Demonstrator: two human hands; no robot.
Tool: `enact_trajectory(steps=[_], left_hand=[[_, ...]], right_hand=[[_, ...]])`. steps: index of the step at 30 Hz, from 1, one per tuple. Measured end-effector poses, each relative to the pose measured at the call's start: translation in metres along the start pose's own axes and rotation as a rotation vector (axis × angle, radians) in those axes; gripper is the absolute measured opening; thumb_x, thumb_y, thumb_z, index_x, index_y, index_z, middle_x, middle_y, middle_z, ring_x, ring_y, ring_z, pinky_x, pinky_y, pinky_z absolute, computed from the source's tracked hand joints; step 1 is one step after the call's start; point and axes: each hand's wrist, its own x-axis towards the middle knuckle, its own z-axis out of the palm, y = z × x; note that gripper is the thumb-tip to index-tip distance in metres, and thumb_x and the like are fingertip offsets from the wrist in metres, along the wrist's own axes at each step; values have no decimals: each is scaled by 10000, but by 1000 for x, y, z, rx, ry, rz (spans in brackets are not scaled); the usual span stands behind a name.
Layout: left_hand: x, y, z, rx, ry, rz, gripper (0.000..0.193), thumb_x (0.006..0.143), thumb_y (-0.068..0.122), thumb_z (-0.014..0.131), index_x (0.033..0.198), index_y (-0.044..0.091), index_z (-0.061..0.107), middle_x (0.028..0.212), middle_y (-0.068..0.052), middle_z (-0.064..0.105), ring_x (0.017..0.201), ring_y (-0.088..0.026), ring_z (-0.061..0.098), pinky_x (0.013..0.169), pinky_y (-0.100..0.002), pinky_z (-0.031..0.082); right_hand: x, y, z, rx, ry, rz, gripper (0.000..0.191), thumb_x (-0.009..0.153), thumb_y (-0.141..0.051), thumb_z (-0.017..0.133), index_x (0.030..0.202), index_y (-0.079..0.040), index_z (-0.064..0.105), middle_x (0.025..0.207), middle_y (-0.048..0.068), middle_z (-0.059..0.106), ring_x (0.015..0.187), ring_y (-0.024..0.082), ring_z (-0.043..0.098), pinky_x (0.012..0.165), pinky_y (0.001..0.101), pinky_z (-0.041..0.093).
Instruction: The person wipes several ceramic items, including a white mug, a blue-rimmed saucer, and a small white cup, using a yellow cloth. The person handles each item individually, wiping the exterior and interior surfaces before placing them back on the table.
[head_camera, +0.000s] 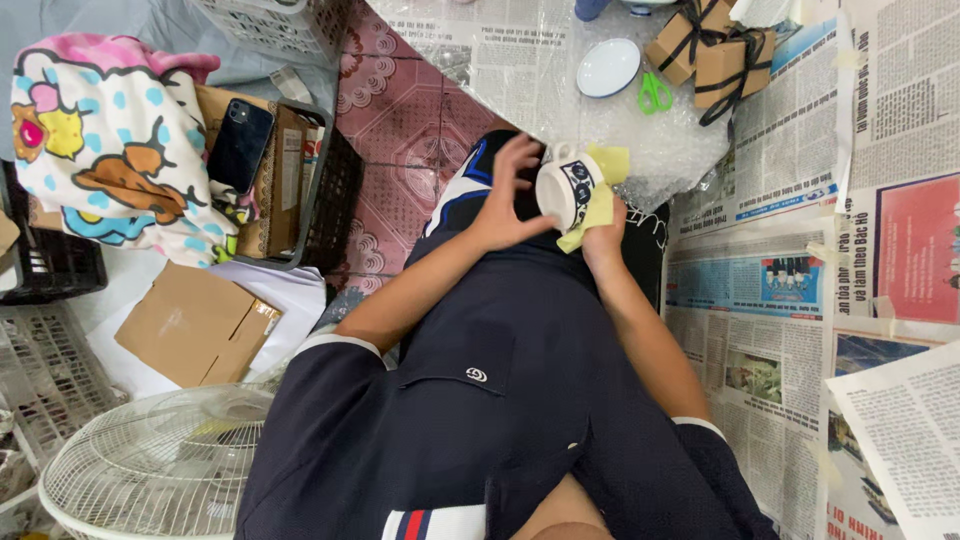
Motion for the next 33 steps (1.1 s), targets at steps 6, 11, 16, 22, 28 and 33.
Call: enact_trajectory(steps=[6, 11, 16, 22, 28, 33], left_hand=[[2, -40, 16, -821, -48, -854, 784, 950, 612, 484, 1582, 176, 322, 1453, -85, 532, 1247, -259, 570, 987, -463, 514], [-4, -56, 17, -1008, 30, -992, 772, 974, 692, 334, 1525, 152, 369, 1383, -165, 603, 1163, -301, 653, 984, -493, 544], [-13, -62, 14, -1008, 13, -942, 729, 1018, 625, 394, 1475, 66, 497, 1406, -123, 625, 1267, -258, 630, 1029, -463, 532], [-24, -67, 13, -1143, 28, -781, 609, 1073, 508, 404, 1449, 46, 534, 1410, -121, 631, 1297, -241, 626, 1087, -421, 522], [-20, -68, 13, -1221, 71, -710, 483, 1124, 399, 495, 1283, -34, 639, 1208, -156, 719, 1110, -248, 700, 1006, -395, 553], [-15, -59, 11, -1161, 157, -755, 458, 1083, 378, 492, 1258, -17, 644, 1165, -133, 734, 1059, -213, 717, 945, -359, 574]], right_hand=[[-8, 4, -7, -54, -60, 2, 241, 1090, -156, 556, 1253, 13, 611, 1150, 74, 700, 1011, 137, 683, 883, 300, 572], [-15, 2, -10, -77, -276, 18, 304, 991, -55, 594, 1283, 25, 622, 1184, 88, 710, 1027, 147, 675, 931, 299, 555], [-11, 10, -11, 276, -120, 266, 315, 1009, -74, 566, 1309, 15, 605, 1191, 113, 704, 1056, 220, 705, 933, 369, 583], [-15, 12, -11, 348, -37, 245, 380, 1053, -268, 552, 1343, -23, 573, 1276, 108, 685, 1147, 225, 692, 985, 395, 582], [-7, 9, -3, 301, -96, 390, 361, 1107, -234, 526, 1381, -1, 560, 1313, 120, 657, 1184, 235, 655, 1022, 393, 549], [0, -5, -3, 354, -91, 444, 456, 1098, -267, 442, 1433, 27, 538, 1370, 147, 639, 1252, 247, 631, 1076, 385, 514]])
